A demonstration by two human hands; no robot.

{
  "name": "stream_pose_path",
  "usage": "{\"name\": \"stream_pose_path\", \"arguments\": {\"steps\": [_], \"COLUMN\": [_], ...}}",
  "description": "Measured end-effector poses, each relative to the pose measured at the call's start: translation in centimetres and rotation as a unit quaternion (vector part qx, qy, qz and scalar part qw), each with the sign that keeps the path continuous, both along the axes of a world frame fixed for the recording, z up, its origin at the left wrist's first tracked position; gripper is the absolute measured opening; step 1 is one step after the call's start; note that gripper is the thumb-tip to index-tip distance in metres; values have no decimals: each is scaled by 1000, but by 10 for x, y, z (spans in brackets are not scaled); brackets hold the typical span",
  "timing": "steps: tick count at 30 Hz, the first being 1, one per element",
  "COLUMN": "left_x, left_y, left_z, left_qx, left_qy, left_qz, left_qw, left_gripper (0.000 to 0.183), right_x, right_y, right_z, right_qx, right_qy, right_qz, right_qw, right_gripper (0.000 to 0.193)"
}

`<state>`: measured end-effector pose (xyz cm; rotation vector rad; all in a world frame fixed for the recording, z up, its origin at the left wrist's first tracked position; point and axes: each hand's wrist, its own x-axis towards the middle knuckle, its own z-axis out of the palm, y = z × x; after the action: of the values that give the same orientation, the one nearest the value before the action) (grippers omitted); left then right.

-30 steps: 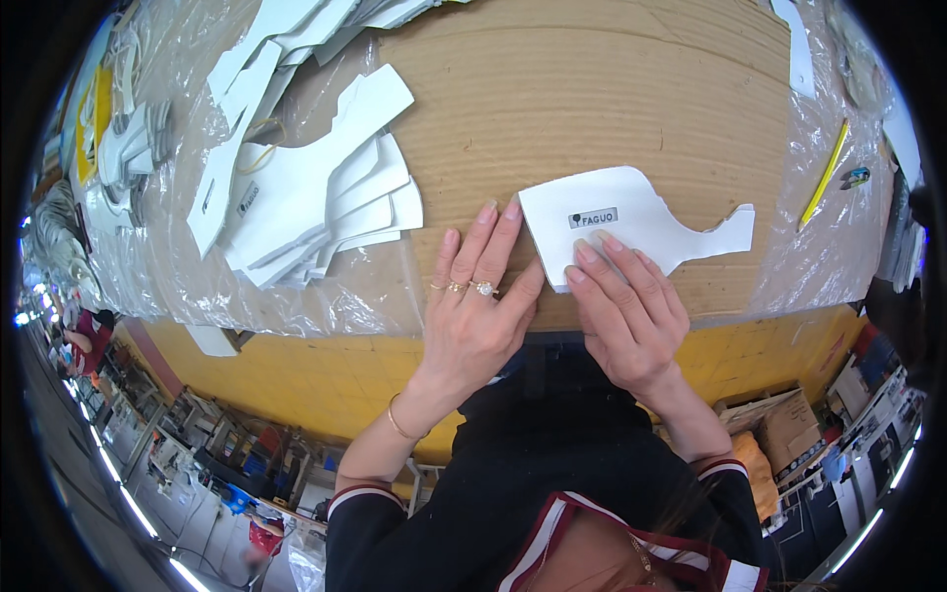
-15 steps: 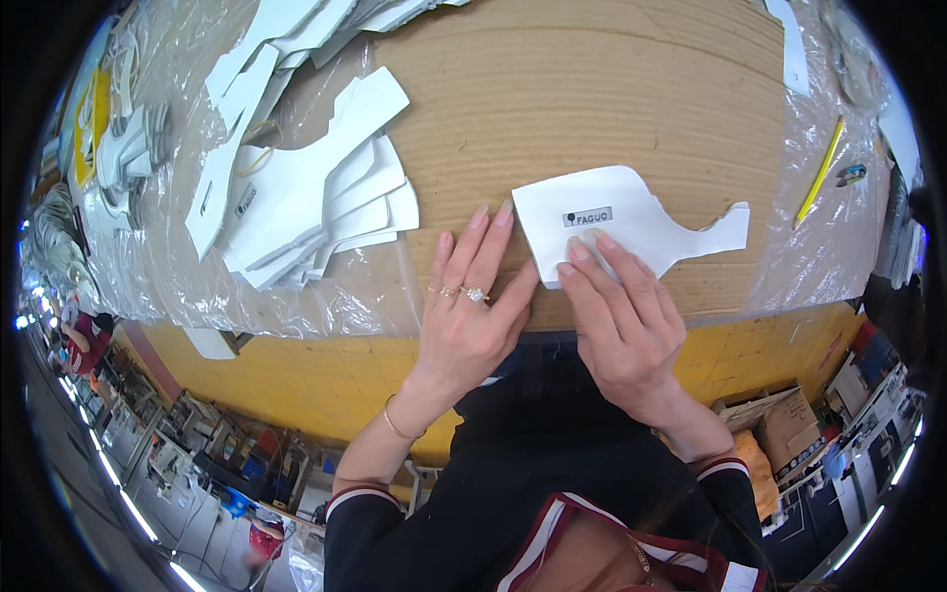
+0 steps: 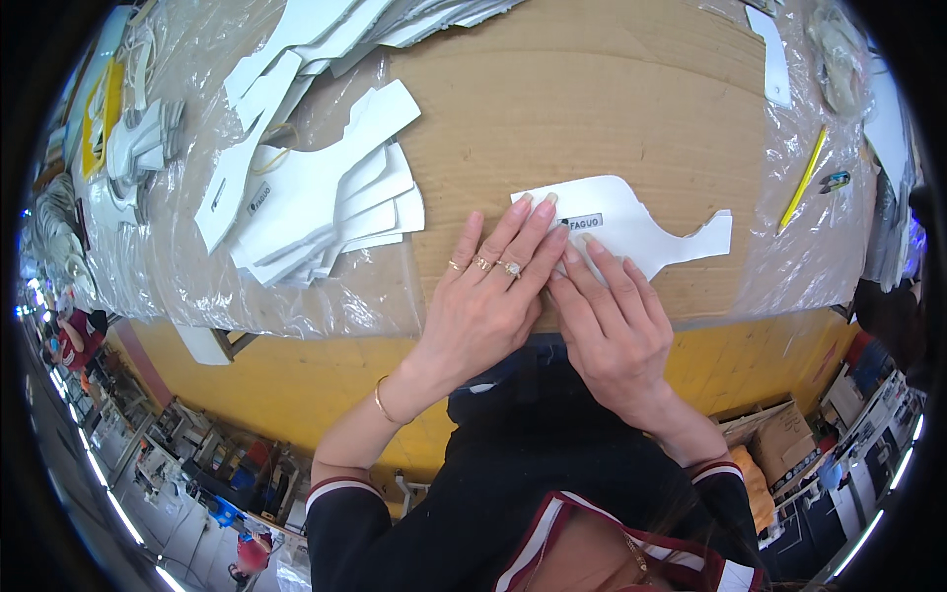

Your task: The person folds white paper tags with a printed logo, aligns edges, and stacks them into neat piles on a workbench. They occasionally use a pencil to mark a tag and continue folding and stacking throughout the clip.

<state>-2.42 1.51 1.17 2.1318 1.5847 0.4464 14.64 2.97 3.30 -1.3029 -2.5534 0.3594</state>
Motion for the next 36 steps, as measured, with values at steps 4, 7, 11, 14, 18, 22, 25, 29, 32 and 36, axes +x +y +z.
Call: {"name": "stream_pose_path", "arguments": {"steps": [4,7,11,14,18,22,25,29,32,36], "left_x": [-2,-3,5,30,63,60,55,53,54,47], "left_y": [0,-1,2,4,3,3,1,-1,4,16], "left_z": [1,5,8,7,2,-1,-2,-3,-4,19], "left_qx": [-13,-11,35,50,-51,-43,-39,-14,53,118], "left_qy": [4,13,13,-20,14,38,46,21,-32,-127], "left_qz": [-6,-8,9,-18,-65,-79,-90,-77,-52,-77], "left_qw": [1000,1000,999,998,996,995,994,997,997,982], "left_gripper": [53,52,50,60,80,83,86,84,74,45], "right_x": [20,41,76,94,102,102,101,101,105,106], "right_y": [3,11,40,55,52,45,42,43,46,45], "right_z": [-5,-5,4,7,4,0,4,15,27,48], "right_qx": [-8,38,95,-3,-126,-113,-181,-303,-359,-375], "right_qy": [26,54,73,114,182,182,275,478,518,543], "right_qz": [31,-24,-242,-299,-319,-328,-332,-318,-287,-252], "right_qw": [999,998,963,947,922,920,884,761,722,708], "right_gripper": [25,28,33,34,31,22,24,32,28,20]}}
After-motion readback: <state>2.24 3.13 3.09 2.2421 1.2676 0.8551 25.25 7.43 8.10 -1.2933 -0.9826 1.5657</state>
